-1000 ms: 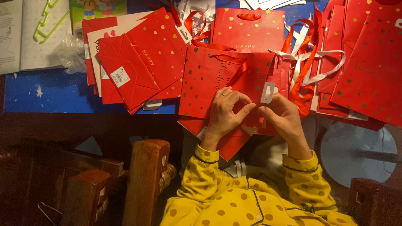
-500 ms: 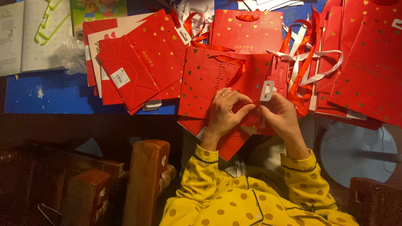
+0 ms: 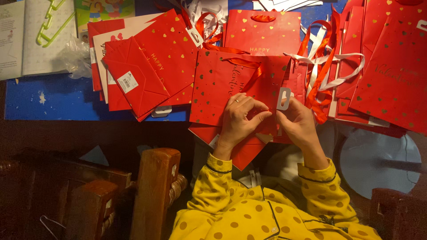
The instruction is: The person assembles red Valentine's Day gift bags by threading ribbons through the handle slots and adjusting them. They handle multiple bags one at a time, pulling ribbons through and arranging them on a cluttered table.
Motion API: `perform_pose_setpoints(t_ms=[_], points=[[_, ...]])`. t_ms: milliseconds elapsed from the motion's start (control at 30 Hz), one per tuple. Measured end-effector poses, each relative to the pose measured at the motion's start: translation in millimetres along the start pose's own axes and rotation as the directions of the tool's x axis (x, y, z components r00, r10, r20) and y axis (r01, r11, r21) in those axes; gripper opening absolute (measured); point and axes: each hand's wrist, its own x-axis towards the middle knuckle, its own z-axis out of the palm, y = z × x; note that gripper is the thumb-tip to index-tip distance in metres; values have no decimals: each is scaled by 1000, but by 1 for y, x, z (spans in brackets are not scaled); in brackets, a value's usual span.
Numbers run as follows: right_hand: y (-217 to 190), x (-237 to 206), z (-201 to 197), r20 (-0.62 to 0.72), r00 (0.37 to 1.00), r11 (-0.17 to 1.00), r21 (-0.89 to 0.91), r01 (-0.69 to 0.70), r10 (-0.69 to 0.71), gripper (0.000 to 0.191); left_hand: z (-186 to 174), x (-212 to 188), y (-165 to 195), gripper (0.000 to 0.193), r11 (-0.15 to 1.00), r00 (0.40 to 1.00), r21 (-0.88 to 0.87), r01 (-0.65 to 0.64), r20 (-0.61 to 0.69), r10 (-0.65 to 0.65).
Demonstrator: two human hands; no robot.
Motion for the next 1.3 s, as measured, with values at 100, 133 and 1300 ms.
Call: perform_pose_setpoints(t_ms=[100, 133, 1300], points=[[-5, -1, -1, 30, 999, 1000, -6, 27, -27, 31, 0, 1, 0, 20, 1000, 1000, 6, -7, -10, 7], [-7, -2, -1, 41, 999, 999, -2, 32, -32, 33, 1, 0, 0, 20, 1000, 1000, 10, -9, -14, 9], [-11, -5, -7, -23, 996, 995, -37, -89, 89, 21, -1, 1, 9, 13, 999, 1000, -46, -3, -26, 2]])
